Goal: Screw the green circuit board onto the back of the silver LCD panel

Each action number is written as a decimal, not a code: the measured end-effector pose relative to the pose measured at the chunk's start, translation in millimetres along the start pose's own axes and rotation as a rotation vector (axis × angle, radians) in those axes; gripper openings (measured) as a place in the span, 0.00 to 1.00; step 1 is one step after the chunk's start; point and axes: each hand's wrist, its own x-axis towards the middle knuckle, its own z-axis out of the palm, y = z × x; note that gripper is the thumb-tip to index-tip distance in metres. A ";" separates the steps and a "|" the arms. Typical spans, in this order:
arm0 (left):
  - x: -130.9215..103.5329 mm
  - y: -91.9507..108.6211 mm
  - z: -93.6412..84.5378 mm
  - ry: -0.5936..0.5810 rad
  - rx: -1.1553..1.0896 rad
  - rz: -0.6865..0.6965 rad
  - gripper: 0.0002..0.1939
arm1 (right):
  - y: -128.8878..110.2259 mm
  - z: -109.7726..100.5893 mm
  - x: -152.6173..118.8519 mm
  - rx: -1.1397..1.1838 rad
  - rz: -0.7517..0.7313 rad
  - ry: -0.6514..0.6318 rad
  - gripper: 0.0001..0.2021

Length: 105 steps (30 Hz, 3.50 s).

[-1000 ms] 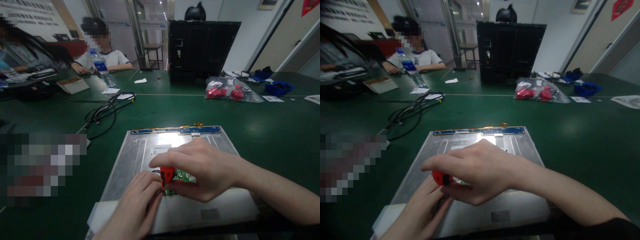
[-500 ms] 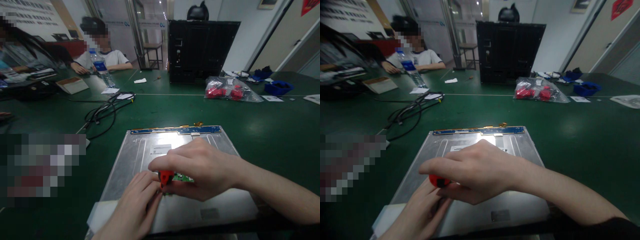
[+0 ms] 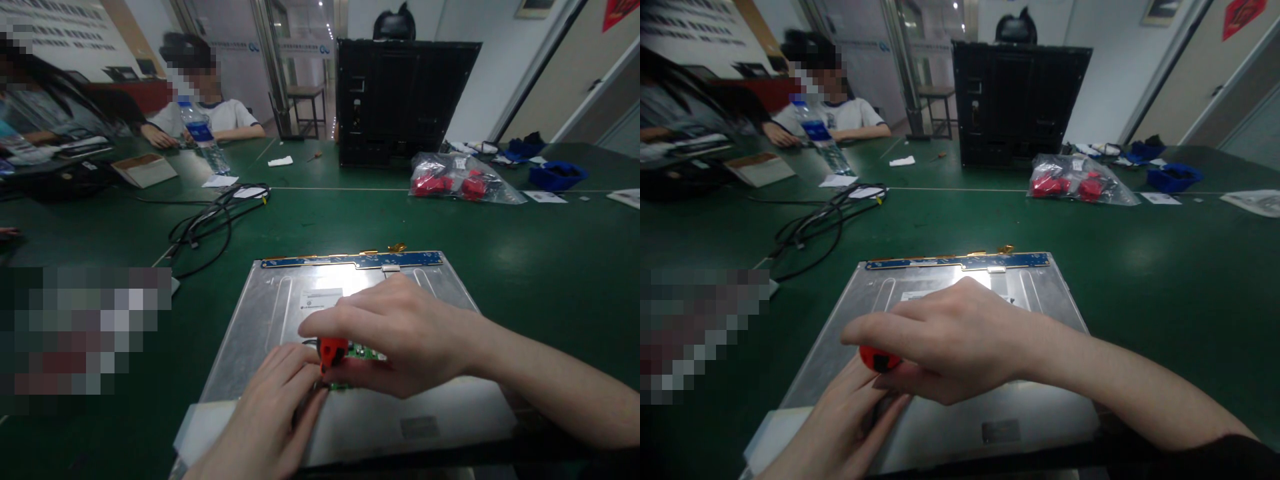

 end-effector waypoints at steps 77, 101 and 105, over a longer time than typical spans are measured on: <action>4.0 -0.8 0.6 0.037 0.042 0.029 0.07 | -3.1 -7.2 2.5 0.039 -0.002 -0.060 0.18; 2.1 -1.8 2.0 0.042 0.027 0.019 0.06 | -1.5 -4.3 0.9 0.055 0.017 -0.042 0.20; 1.7 -1.4 1.0 0.051 0.032 0.025 0.06 | -0.5 -3.9 1.5 0.020 0.009 -0.032 0.19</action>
